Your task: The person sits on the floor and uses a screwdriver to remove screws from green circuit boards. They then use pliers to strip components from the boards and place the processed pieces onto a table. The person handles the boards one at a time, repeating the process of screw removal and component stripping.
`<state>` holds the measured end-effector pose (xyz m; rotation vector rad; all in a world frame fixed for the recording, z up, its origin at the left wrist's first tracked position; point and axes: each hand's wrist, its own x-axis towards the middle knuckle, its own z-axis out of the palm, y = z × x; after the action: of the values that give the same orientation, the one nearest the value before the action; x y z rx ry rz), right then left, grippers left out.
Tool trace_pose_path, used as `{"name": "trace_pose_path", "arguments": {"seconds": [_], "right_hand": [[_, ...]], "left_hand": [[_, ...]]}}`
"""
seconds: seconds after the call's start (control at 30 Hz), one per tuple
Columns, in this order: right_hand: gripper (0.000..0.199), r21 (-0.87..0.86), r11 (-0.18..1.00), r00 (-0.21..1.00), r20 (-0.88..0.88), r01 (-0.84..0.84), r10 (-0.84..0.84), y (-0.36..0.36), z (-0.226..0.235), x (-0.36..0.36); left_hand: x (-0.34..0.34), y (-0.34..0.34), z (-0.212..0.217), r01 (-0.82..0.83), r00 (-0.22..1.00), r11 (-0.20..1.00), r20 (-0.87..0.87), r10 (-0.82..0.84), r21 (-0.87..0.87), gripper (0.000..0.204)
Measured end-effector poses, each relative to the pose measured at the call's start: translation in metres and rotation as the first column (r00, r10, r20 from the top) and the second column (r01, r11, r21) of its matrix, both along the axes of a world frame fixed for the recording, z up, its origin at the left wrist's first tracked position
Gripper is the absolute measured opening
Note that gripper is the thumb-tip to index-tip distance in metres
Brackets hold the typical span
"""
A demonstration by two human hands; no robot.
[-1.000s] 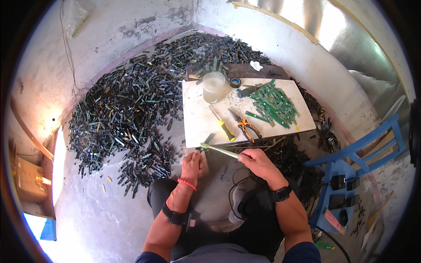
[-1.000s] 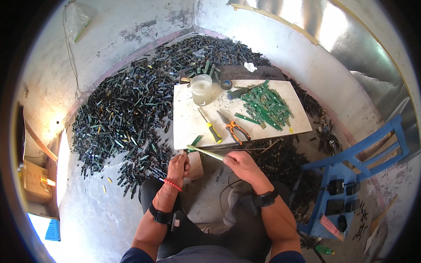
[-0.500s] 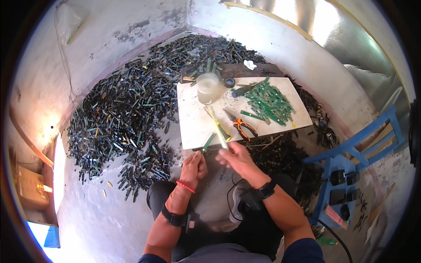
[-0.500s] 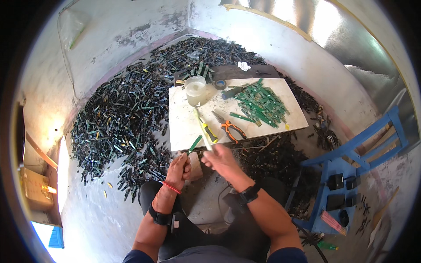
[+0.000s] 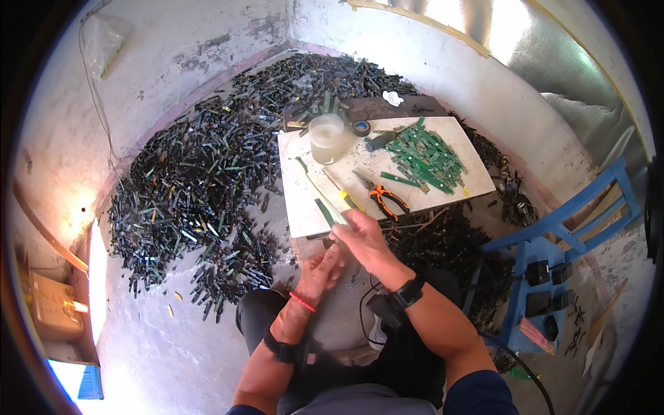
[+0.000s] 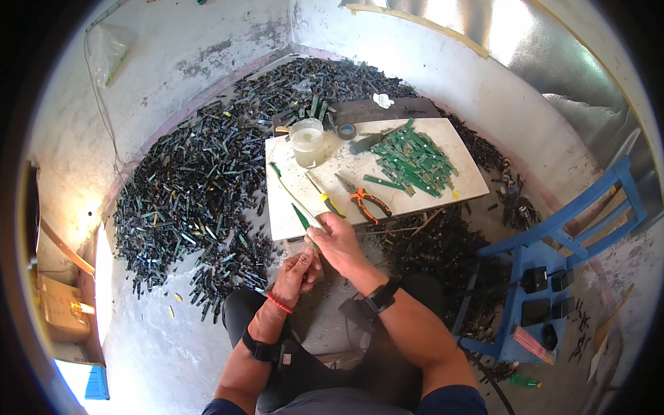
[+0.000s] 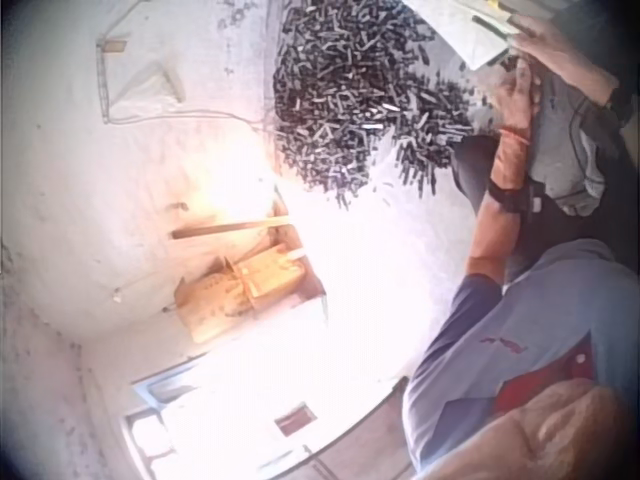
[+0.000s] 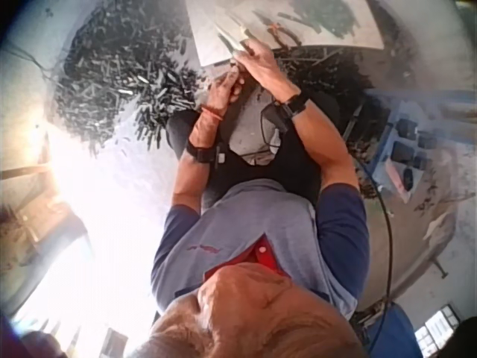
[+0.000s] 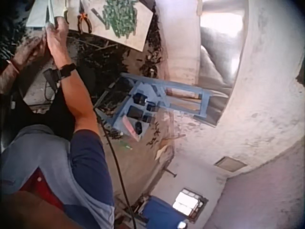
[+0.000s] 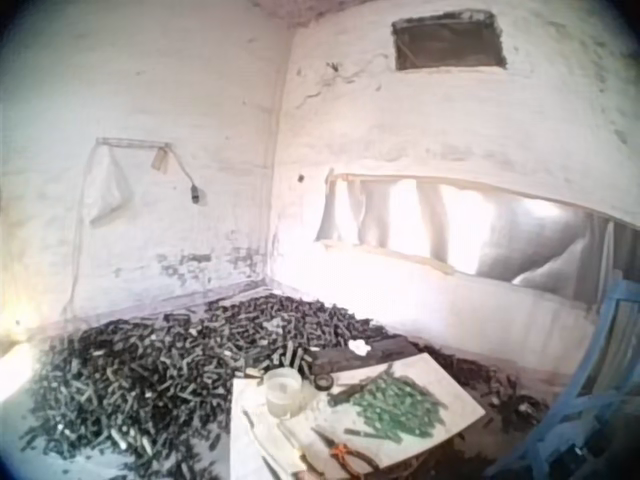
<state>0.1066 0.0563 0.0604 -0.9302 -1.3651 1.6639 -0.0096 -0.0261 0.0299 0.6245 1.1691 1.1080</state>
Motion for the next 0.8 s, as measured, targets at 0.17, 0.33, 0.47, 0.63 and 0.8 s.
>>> {"name": "trace_pose_path", "arguments": {"seconds": [0.17, 0.33, 0.47, 0.63, 0.8], "right_hand": [[0.016, -0.062, 0.974, 0.954, 0.198, -0.217, 0.225, 0.015, 0.028, 0.031], [0.018, -0.025, 0.954, 0.875, 0.391, -0.3, 0.285, 0.019, 0.037, 0.047], [0.019, -0.013, 0.926, 0.831, 0.437, -0.377, 0.345, 0.02, 0.031, 0.053], [0.022, 0.001, 0.869, 0.763, 0.479, -0.495, 0.434, 0.019, 0.029, 0.052], [0.025, 0.386, 0.914, 0.907, 0.418, -0.123, -0.054, 0.024, 0.003, 0.048]], "left_hand": [[-0.01, 0.002, -0.005, -0.114, 0.992, 0.993, 0.045, 0.116, -0.036, 0.046], [-0.015, 0.001, -0.002, -0.157, 0.971, 0.986, 0.175, 0.165, -0.06, 0.047], [-0.013, -0.002, 0.001, -0.099, 0.992, 0.995, 0.079, 0.099, -0.009, 0.043], [-0.014, -0.003, -0.005, -0.085, 0.993, 0.996, 0.084, 0.087, -0.031, 0.037], [-0.016, -0.002, -0.011, -0.162, 0.986, 0.986, 0.026, 0.162, -0.03, 0.034]]}}
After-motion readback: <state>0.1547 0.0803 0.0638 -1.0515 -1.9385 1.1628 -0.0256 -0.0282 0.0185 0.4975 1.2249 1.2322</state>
